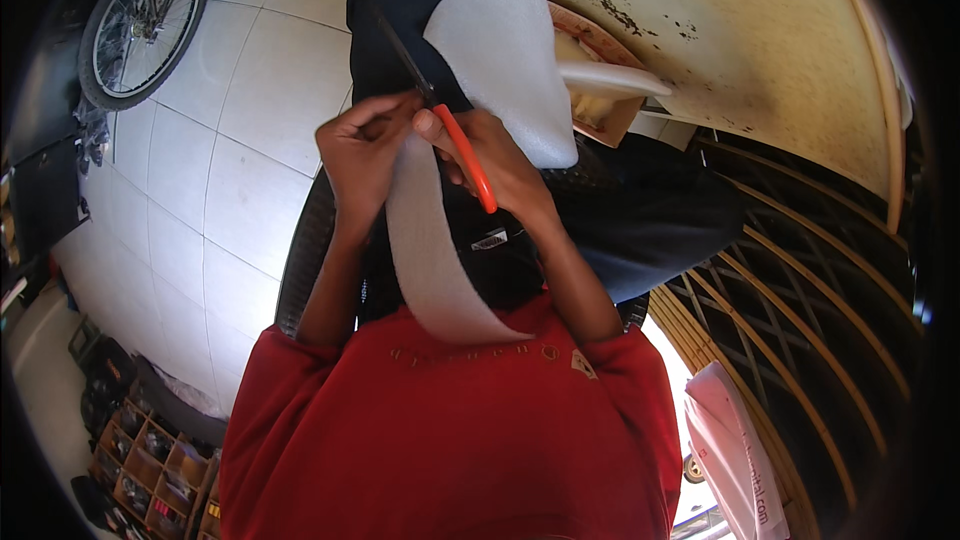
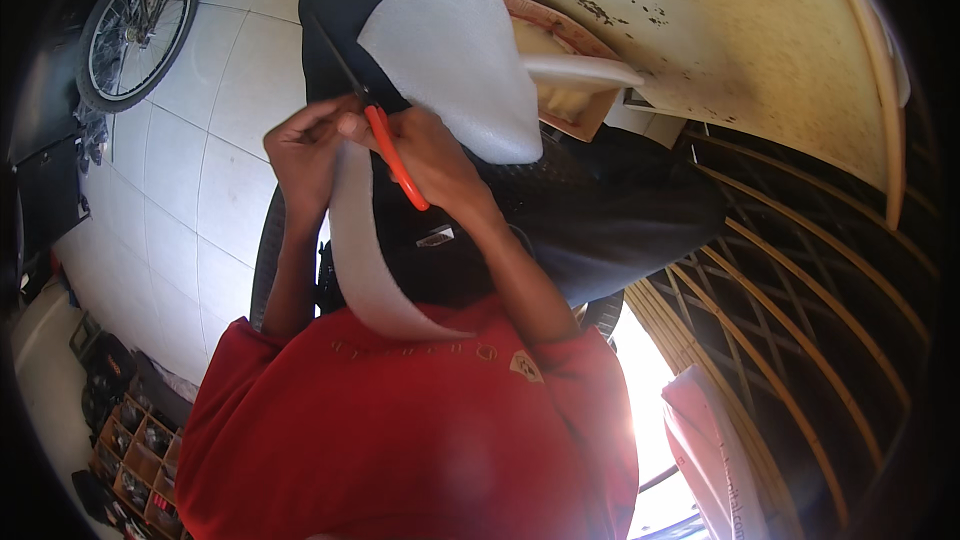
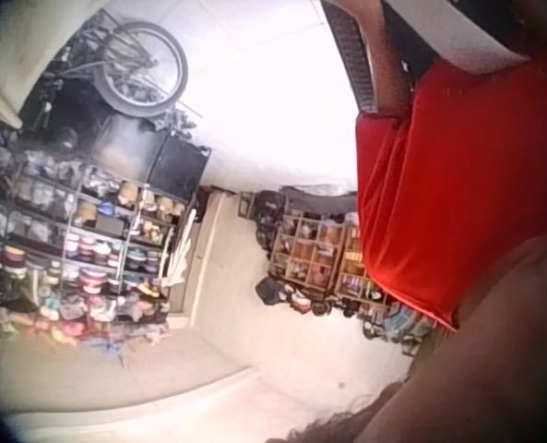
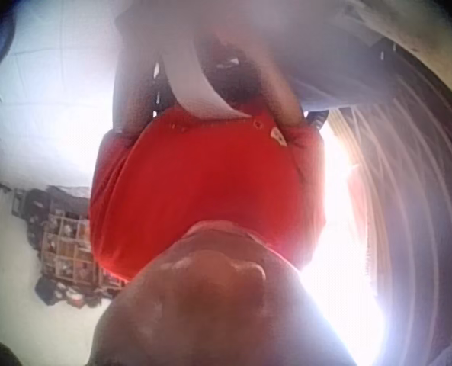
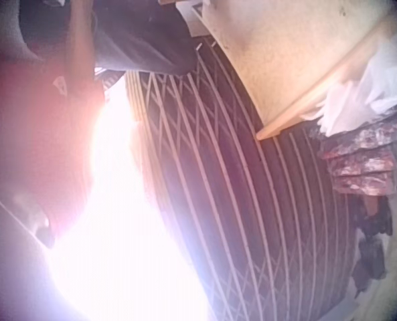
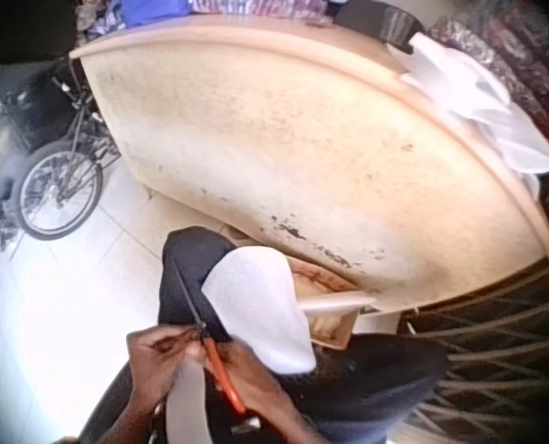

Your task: The person cuts a shape out of white foam material using scissors. They then pick up additional pieces of foam from a table and place them into a shoebox.

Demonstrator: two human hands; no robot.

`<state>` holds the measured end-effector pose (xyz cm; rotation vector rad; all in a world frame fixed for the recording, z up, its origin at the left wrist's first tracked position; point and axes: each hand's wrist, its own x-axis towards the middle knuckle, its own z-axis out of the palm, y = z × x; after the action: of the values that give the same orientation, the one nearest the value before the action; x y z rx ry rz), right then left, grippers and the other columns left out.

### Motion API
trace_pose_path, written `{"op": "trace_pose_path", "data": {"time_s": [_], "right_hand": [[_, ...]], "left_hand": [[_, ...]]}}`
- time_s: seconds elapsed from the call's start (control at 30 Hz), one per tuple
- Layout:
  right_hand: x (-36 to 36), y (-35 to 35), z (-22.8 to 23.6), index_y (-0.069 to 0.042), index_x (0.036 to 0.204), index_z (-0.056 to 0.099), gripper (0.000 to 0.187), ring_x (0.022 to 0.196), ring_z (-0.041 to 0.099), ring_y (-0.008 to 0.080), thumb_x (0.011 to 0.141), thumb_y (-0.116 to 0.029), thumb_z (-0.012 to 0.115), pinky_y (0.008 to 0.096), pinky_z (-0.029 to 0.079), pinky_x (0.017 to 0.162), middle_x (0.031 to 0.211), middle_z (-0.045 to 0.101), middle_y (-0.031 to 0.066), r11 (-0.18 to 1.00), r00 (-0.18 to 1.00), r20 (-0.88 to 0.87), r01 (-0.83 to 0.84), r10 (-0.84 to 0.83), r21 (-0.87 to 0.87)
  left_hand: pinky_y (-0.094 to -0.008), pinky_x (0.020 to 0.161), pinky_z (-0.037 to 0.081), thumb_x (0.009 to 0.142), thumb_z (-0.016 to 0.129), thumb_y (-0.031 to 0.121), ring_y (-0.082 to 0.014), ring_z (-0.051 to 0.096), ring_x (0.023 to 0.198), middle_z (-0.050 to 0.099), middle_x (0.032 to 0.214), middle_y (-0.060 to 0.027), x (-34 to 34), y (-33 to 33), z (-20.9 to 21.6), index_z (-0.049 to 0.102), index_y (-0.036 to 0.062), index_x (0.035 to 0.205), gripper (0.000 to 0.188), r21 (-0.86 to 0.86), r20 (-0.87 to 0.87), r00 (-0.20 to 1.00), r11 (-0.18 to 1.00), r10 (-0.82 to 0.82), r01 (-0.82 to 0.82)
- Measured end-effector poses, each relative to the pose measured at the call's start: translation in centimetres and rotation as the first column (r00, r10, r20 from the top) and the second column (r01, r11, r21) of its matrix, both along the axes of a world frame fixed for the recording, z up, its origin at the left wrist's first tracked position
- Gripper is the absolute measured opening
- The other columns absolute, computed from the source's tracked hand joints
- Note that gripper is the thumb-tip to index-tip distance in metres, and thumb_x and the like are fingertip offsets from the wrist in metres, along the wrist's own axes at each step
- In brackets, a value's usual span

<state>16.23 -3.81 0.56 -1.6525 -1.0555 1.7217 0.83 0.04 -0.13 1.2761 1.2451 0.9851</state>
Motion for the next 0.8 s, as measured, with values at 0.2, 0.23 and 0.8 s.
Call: {"op": "trace_pose_path", "data": {"time_s": [0.2, 0.23, 0.8], "right_hand": [[0.1, -0.4, 1.3, 0.002, 0.073, 0.065, 0.068, 0.048, 0.053, 0.0143, 0.083, -0.065, 0.061, 0.0308, 0.043, 0.052, 0.053, 0.047, 0.0018, 0.999, 0.996, -0.080, 0.049, -0.048, 0.016], [0.1, -0.6, 1.7, 0.002, 0.076, 0.067, 0.066, 0.048, 0.053, 0.0134, 0.083, -0.063, 0.063, 0.0301, 0.043, 0.051, 0.053, 0.048, 0.0017, 0.999, 0.993, -0.108, 0.051, -0.050, 0.003], [3.1, -7.9, 8.5, 0.001, 0.075, 0.067, 0.010, 0.051, 0.045, 0.0029, 0.075, 0.003, 0.077, 0.0176, 0.043, 0.065, 0.061, 0.057, -0.0038, 0.413, 0.561, -0.216, 0.774, -0.799, 0.480]], "left_hand": [[-0.0249, 0.070, 0.054, 0.083, 0.071, 0.001, -0.0173, 0.070, 0.076, 0.071, 0.091, -0.0154, -1.3, -0.6, 2.1, 0.065, -0.0056, 0.110, 0.029, -0.294, 0.157, 0.986, 0.951, -0.051, 0.096], [-0.0258, 0.071, 0.055, 0.082, 0.072, 0.000, -0.0184, 0.070, 0.077, 0.071, 0.092, -0.0162, -1.9, -0.2, 2.4, 0.064, -0.0057, 0.112, 0.031, -0.274, 0.168, 0.982, 0.954, -0.080, 0.125], [-0.0268, 0.077, 0.056, 0.083, 0.070, -0.006, -0.0179, 0.066, 0.096, 0.065, 0.112, -0.0176, 6.2, -2.4, 10.4, 0.043, -0.0035, 0.125, 0.050, 0.007, 0.324, 0.805, 0.853, -0.496, 0.522]]}}
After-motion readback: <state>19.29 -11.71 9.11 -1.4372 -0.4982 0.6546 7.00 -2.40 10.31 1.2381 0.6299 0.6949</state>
